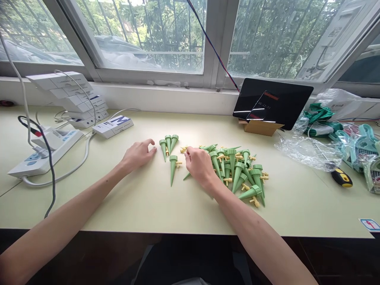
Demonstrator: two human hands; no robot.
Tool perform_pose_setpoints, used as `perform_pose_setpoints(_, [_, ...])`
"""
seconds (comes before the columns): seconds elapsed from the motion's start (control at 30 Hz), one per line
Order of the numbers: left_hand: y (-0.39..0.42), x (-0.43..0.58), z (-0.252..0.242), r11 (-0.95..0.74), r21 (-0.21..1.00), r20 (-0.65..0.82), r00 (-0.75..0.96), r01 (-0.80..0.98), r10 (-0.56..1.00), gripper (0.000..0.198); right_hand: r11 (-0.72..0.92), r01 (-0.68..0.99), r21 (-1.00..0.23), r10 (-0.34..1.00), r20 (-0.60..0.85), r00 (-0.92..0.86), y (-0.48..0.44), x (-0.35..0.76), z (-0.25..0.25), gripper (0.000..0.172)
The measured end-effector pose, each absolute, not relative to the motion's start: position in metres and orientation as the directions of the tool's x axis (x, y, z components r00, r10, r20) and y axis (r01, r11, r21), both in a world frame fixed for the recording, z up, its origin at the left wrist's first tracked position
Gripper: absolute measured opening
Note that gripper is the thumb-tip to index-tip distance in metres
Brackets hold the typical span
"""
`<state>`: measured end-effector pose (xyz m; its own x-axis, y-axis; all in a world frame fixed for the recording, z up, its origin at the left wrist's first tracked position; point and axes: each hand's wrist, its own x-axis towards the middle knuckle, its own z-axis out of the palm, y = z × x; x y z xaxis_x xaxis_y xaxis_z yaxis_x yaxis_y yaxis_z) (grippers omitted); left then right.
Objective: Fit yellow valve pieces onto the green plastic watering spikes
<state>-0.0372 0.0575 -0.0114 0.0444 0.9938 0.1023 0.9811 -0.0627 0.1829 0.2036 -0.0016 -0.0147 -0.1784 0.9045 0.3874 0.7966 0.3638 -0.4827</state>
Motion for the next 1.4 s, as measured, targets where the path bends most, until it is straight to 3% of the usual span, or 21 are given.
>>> perform_pose_setpoints(0.27, [0.054, -0.035, -0.009, -0.089, 0.162, 0.095, 0.075, 0.983, 0.993, 0.036, 0.353, 0.801, -0.483, 0.912, 0.369, -0.179, -0.003, 0.205, -0.015, 0.019])
perform_pose_setpoints(0.43, [0.052, -0.033, -0.008, -0.13, 0.276, 0.159, 0.088, 0.952, 0.983, 0.032, 0.35, 0.8, -0.487, 0.914, 0.363, -0.179, -0.003, 0.204, -0.013, 0.02])
perform_pose_setpoints(0.67, [0.044, -0.02, -0.004, -0.411, 0.43, 0.467, 0.192, 0.804, 0.863, 0.031, 0.384, 0.784, -0.488, 0.894, 0.408, -0.183, -0.001, 0.205, -0.015, 0.018])
perform_pose_setpoints(0.9, [0.033, -0.004, -0.013, -0.635, 0.552, 0.568, 0.313, 0.541, 0.761, 0.02, 0.543, 0.657, -0.523, 0.809, 0.535, -0.243, 0.001, 0.204, -0.021, 0.015])
perform_pose_setpoints(1.17, [0.024, 0.003, -0.018, -0.751, 0.452, 0.624, 0.43, 0.482, 0.652, 0.017, 0.619, 0.545, -0.565, 0.771, 0.568, -0.288, 0.0, 0.201, -0.024, 0.015])
perform_pose_setpoints(1.4, [0.02, 0.004, -0.02, -0.765, 0.474, 0.536, 0.546, 0.436, 0.644, 0.029, 0.642, 0.505, -0.577, 0.765, 0.527, -0.37, -0.001, 0.199, -0.023, 0.009])
